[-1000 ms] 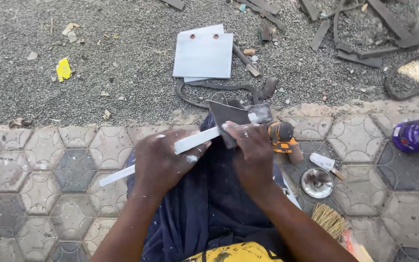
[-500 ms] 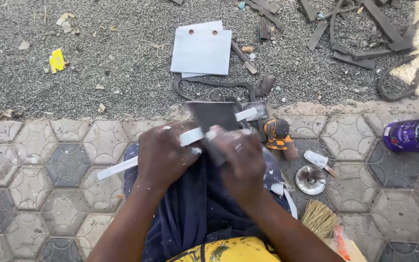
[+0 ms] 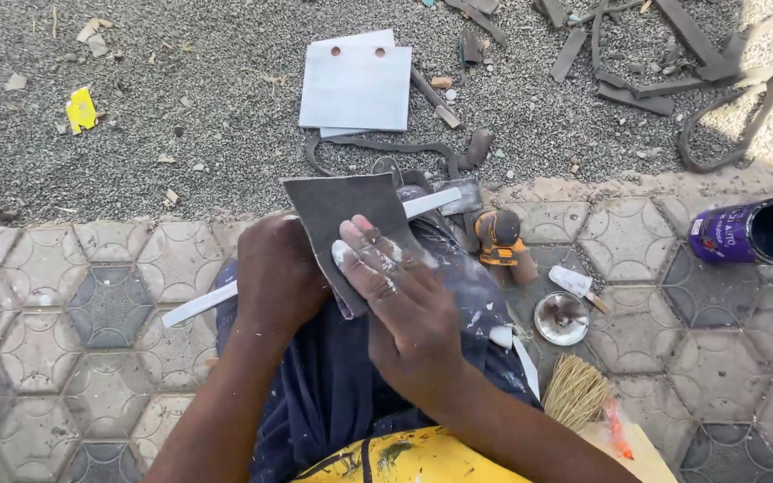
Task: Sanding the edges and surfaces of white furniture panels using a sanding block to prepare them for finishing.
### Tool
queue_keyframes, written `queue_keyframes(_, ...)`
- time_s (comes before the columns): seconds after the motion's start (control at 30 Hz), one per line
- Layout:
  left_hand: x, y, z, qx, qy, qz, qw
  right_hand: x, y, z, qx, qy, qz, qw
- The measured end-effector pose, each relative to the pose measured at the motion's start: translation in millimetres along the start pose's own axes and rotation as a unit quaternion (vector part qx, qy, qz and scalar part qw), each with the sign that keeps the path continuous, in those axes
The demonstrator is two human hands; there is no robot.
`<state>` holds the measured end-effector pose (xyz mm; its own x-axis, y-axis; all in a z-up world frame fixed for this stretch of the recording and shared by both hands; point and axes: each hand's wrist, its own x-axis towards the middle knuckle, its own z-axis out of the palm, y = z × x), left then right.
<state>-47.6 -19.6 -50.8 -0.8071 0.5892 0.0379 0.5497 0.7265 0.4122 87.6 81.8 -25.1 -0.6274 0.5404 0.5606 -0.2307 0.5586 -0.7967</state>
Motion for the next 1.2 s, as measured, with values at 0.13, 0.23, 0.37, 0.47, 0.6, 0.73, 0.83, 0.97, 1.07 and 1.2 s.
queue_keyframes(0.13,3.3,41.6,-34.4,-0.077,-0.004,-0.001,0.997,-35.9,153.2,3.3,-0.182,0.049,-0.092,0.978)
queue_keyframes(0.23,5.7,46.9,-35.9,-0.084,-0.022,0.012,0.996,-58.1,232.4,-37.7,-0.180,-0.099,0.216,0.955)
queue_keyframes(0.37,8.5,49.4,-29.2,-0.066,-0.029,0.020,0.997,-62.9,204.7,-33.3,-0.229,-0.078,0.115,0.964)
queue_keyframes(0.47,13.2,23.6,-5.2,-0.031,-0.010,0.024,0.999,-21.0,100.9,-4.0,-0.170,-0.058,-0.048,0.983)
queue_keyframes(0.6,8.8,-3.2,9.0,0.032,-0.043,0.052,0.997,7.0,-1.3,-2.6,0.046,-0.023,-0.086,0.995)
queue_keyframes(0.73,14.3,6.8,-2.1,-0.005,-0.020,0.021,1.000,4.0,40.2,-1.1,-0.031,-0.018,-0.095,0.995)
queue_keyframes(0.83,12.1,19.7,-23.8,-0.082,-0.016,0.057,0.995,-11.5,83.9,-8.6,-0.118,-0.047,-0.046,0.991)
queue_keyframes(0.97,11.5,21.5,-53.8,-0.216,0.035,0.048,0.975,-8.3,94.9,-34.7,-0.069,0.023,0.170,0.983)
queue_keyframes(1.07,12.5,11.8,-77.5,-0.303,0.112,0.048,0.945,-6.2,118.3,-48.0,-0.066,0.124,0.168,0.976)
queue_keyframes(1.2,20.0,-16.2,-81.9,-0.481,0.219,0.080,0.845,16.0,139.3,-72.9,-0.032,0.062,0.138,0.988)
